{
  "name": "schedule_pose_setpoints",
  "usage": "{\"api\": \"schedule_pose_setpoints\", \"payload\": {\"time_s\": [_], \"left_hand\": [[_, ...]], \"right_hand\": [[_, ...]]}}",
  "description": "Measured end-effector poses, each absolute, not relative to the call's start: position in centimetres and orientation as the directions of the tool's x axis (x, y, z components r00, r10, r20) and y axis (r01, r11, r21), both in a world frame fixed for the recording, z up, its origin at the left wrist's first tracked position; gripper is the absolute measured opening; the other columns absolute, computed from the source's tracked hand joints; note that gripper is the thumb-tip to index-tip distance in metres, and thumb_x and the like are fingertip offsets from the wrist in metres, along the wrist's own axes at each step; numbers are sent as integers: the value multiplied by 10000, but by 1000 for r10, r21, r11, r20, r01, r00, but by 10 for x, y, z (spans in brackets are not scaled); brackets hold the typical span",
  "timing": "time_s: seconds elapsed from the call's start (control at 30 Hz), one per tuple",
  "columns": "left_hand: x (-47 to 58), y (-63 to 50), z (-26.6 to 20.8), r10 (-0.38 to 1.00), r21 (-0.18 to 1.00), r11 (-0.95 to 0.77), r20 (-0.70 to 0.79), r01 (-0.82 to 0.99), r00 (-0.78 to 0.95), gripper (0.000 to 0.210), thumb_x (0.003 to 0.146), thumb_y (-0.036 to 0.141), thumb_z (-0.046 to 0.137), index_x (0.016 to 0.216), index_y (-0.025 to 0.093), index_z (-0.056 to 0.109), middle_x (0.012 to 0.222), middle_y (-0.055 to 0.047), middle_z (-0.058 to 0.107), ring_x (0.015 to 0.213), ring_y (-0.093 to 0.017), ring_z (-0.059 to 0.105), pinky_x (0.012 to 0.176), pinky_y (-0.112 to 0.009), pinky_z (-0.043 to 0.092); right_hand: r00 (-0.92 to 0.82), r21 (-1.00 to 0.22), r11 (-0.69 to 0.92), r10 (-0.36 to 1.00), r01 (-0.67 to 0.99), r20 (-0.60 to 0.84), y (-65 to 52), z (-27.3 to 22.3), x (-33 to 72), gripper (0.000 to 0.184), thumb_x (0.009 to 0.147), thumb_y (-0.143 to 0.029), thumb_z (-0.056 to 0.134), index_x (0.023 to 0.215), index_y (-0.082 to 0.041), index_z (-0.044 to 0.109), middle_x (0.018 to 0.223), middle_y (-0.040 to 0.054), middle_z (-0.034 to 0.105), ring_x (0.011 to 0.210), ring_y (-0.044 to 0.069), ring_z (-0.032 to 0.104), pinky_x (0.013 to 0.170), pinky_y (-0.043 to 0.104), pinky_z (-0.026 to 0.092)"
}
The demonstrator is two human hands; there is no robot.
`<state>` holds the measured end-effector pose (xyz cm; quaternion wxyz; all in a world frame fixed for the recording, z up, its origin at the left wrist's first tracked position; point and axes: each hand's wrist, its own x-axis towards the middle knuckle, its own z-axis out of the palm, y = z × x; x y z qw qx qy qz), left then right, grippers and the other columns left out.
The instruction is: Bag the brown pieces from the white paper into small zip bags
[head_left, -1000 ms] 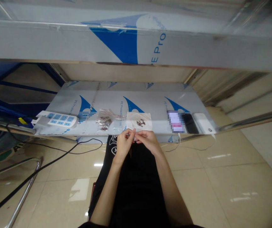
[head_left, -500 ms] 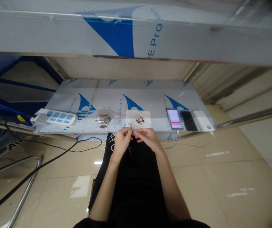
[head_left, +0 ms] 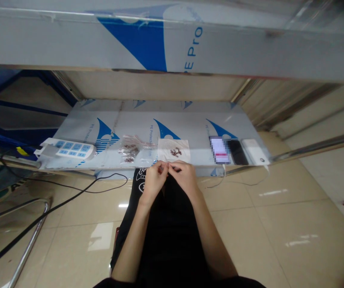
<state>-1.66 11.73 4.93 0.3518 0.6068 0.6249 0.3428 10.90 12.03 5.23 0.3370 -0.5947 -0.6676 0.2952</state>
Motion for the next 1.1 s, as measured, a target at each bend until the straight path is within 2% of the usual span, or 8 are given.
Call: {"api": "schedule_pose_setpoints", "payload": {"time_s": [0.23,0.43,0.53,0.63,0.77,0.87,0.97,1.1], "left_hand": [[-13,115,45,999,668,16,-33,744,8,174,836,308,419,736,223,532,590,13,587,544,-144,564,499,-210,272],[-15,115,45,998,687,41,-61,725,1,137,790,275,464,676,219,512,578,28,564,562,-135,546,521,-203,273],[-14,115,46,1000,699,10,-22,715,7,135,765,268,490,643,212,505,621,16,569,628,-143,551,557,-206,308],[-12,115,44,999,724,-23,-9,689,43,145,767,254,483,630,208,500,648,12,573,644,-141,544,568,-208,321],[-14,115,40,999,734,30,-12,679,-31,159,757,229,479,600,203,474,590,20,526,598,-136,520,564,-216,329],[-15,118,40,996,789,6,51,614,-75,153,724,187,493,576,194,456,663,-7,537,705,-155,543,605,-229,380],[-14,123,42,997,916,-55,73,396,-31,139,720,161,465,582,180,460,890,-50,568,847,-159,556,627,-224,434],[-12,134,43,998,992,-55,54,115,15,159,743,168,420,586,172,447,996,-49,563,912,-155,550,658,-225,465]], "right_hand": [[23,-676,70,992,734,127,122,43,115,205,788,-296,523,729,-259,716,763,25,719,708,194,653,667,266,451],[207,-749,-79,975,658,79,129,37,126,140,720,-308,571,713,-240,694,698,24,710,653,200,659,647,285,480],[97,-824,-40,995,564,18,128,37,125,151,713,-285,583,836,-253,664,839,10,708,680,177,662,683,289,491],[-60,-874,-5,997,486,-39,128,35,124,338,699,-246,611,1035,-274,596,986,18,676,722,168,661,719,306,497],[-3,-888,-83,996,452,-94,131,23,129,423,696,-192,594,1108,-277,544,1021,28,651,725,161,651,778,348,492],[-68,-955,-163,980,248,-185,133,10,135,452,706,-256,616,1146,-272,516,1175,53,580,905,178,631,846,348,474],[-245,-956,-293,929,-23,-279,132,1,139,495,757,-443,574,1212,-272,479,1260,68,527,1073,195,564,897,349,448],[-330,-800,-497,858,-337,-394,133,-6,140,643,822,-658,229,1217,-221,488,1113,112,627,922,224,645,819,411,491]]}}
